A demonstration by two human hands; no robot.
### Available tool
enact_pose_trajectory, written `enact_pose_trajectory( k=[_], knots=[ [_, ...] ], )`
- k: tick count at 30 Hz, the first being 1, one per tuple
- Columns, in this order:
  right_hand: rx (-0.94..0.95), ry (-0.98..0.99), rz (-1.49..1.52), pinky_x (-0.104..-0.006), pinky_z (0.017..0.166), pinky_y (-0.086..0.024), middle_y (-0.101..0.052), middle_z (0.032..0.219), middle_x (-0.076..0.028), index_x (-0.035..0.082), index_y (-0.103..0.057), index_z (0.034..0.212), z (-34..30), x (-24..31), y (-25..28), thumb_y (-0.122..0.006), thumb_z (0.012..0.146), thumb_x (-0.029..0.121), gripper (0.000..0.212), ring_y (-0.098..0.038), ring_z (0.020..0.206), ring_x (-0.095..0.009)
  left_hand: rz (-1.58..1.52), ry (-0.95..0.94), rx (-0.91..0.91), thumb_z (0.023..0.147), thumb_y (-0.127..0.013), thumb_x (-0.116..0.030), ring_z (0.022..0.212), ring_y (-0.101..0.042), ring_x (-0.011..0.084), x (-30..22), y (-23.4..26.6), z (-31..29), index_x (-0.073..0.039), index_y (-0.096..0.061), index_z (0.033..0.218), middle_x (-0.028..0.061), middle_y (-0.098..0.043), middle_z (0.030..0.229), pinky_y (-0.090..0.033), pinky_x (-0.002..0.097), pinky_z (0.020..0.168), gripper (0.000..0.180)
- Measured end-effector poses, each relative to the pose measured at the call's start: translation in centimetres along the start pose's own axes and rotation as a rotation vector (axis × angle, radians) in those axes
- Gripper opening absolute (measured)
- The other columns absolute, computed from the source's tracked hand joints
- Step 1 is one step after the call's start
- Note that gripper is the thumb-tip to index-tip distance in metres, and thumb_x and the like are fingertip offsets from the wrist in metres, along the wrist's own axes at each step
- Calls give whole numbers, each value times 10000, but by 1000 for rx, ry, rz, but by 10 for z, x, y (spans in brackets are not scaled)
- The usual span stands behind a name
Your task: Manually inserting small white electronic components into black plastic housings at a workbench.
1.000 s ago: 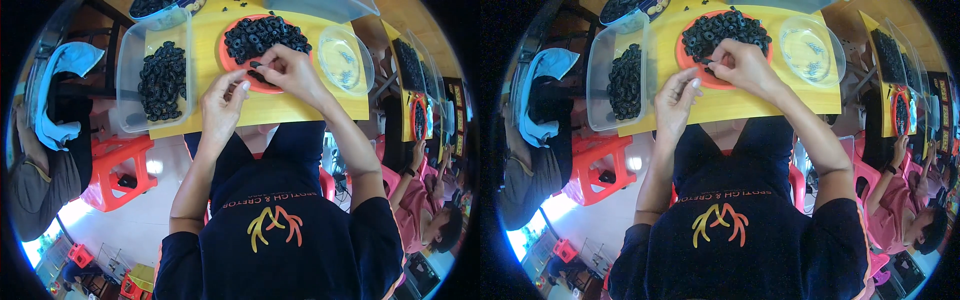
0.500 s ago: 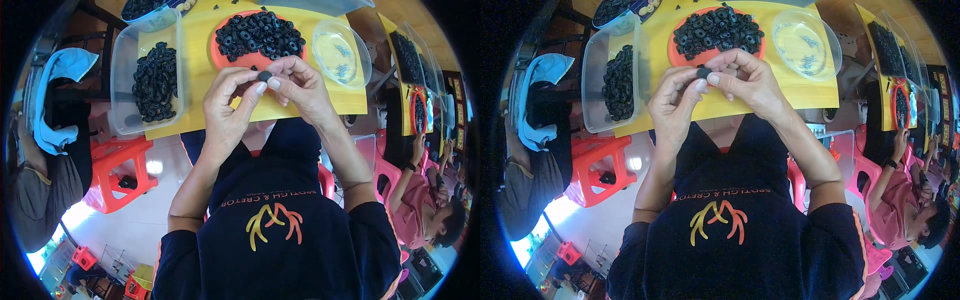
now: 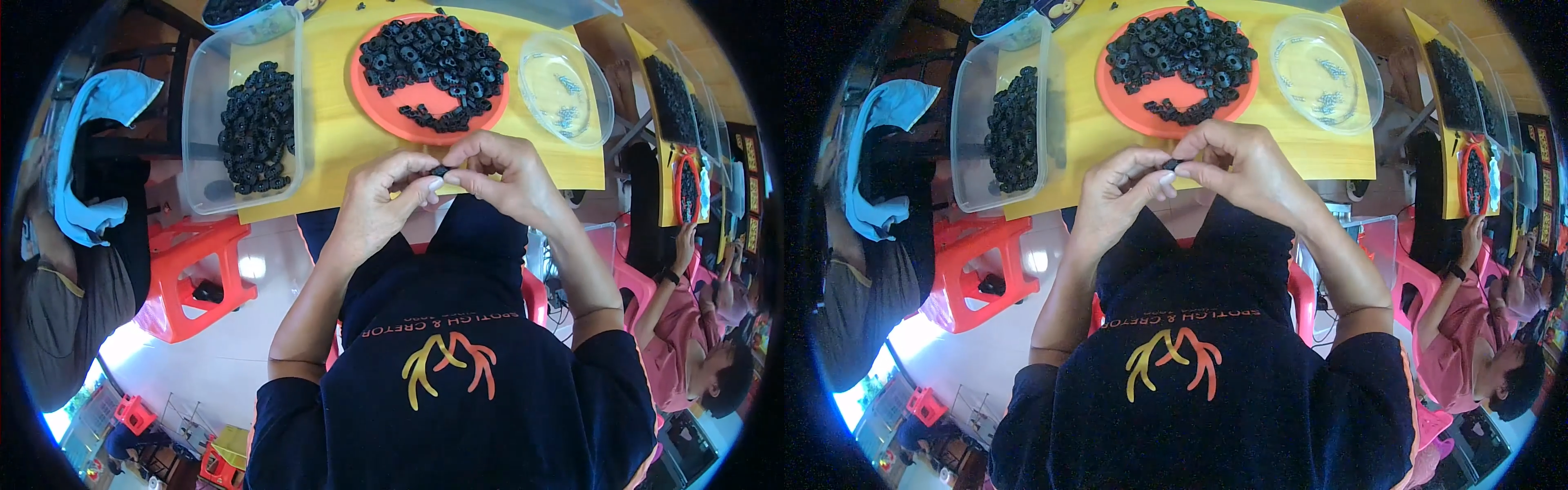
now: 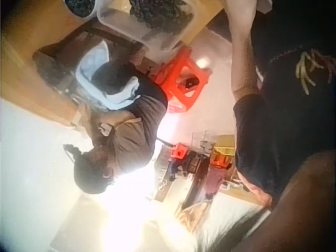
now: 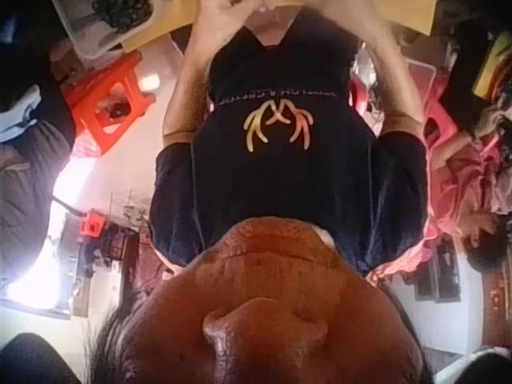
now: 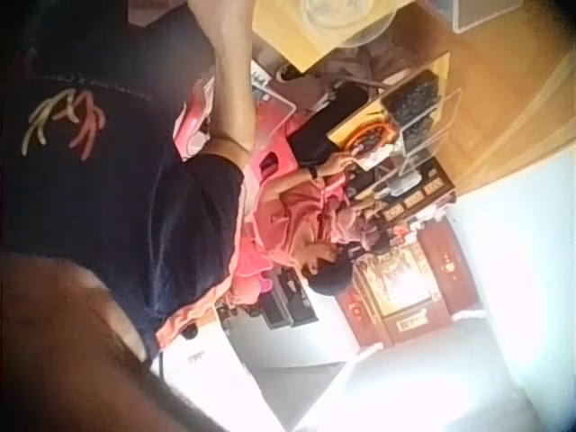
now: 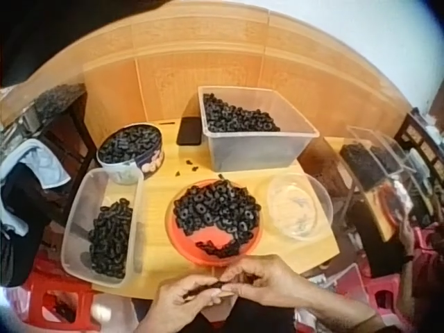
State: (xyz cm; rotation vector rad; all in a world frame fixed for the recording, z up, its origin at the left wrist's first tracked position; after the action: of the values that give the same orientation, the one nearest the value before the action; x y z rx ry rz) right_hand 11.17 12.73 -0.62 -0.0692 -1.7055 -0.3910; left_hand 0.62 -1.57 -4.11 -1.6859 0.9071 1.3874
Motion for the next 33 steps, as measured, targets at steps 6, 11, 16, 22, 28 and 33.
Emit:
enact_pose_trajectory(
  k=[6,11,16,22,28,33],
  knots=[
    [-14,85,-206,-261,687,-488,-674,849,-60,-7,-677,929,46,-6,7,-704,870,107,132,-615,751,-105,-85,22,-113,913,-649,-43,723,-637,72,17,15,2,8,-656,1057,28,-665,837,-518,226,642,153],
    [-37,351,-880,-444,711,-530,-672,917,-136,66,-714,924,87,2,-4,-646,844,204,173,-670,827,-330,-63,5,-178,913,-651,-48,712,-627,72,15,23,2,8,-656,1036,23,-662,832,-514,227,646,136],
    [19,306,-1084,-401,691,-524,-665,921,-98,70,-703,962,101,4,-17,-676,841,185,169,-656,785,-309,-55,-12,-210,912,-655,-55,709,-627,74,16,29,0,0,-657,1034,26,-661,826,-511,224,647,134],
    [-75,187,-534,-366,717,-544,-697,838,-162,10,-696,945,103,-10,5,-668,836,198,219,-689,773,-271,-91,-36,-222,909,-663,-64,703,-633,80,12,30,4,11,-657,1042,37,-669,817,-507,221,637,152],
    [-123,76,-473,-307,703,-542,-705,811,-132,-14,-683,978,88,-18,14,-679,839,141,209,-684,736,-182,-136,-78,-230,908,-670,-65,692,-637,83,12,29,7,17,-659,1039,49,-678,833,-504,220,624,155],
    [-163,25,-93,-286,713,-537,-706,856,-128,-13,-679,1036,74,-22,16,-668,867,114,212,-671,759,-143,-155,-84,-231,908,-666,-51,695,-640,91,8,26,10,26,-656,1042,56,-680,857,-508,225,626,156]
  ],
)
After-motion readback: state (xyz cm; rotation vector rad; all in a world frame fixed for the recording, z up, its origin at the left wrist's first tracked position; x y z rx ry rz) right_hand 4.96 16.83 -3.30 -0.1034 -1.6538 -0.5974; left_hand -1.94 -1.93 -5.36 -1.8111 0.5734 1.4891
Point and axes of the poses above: each hand's wrist, its own z-axis towards the middle knuckle, its own y-axis out of the back of the hand, x = y × z, the point moved 4 cm from there along z, towards the middle knuckle
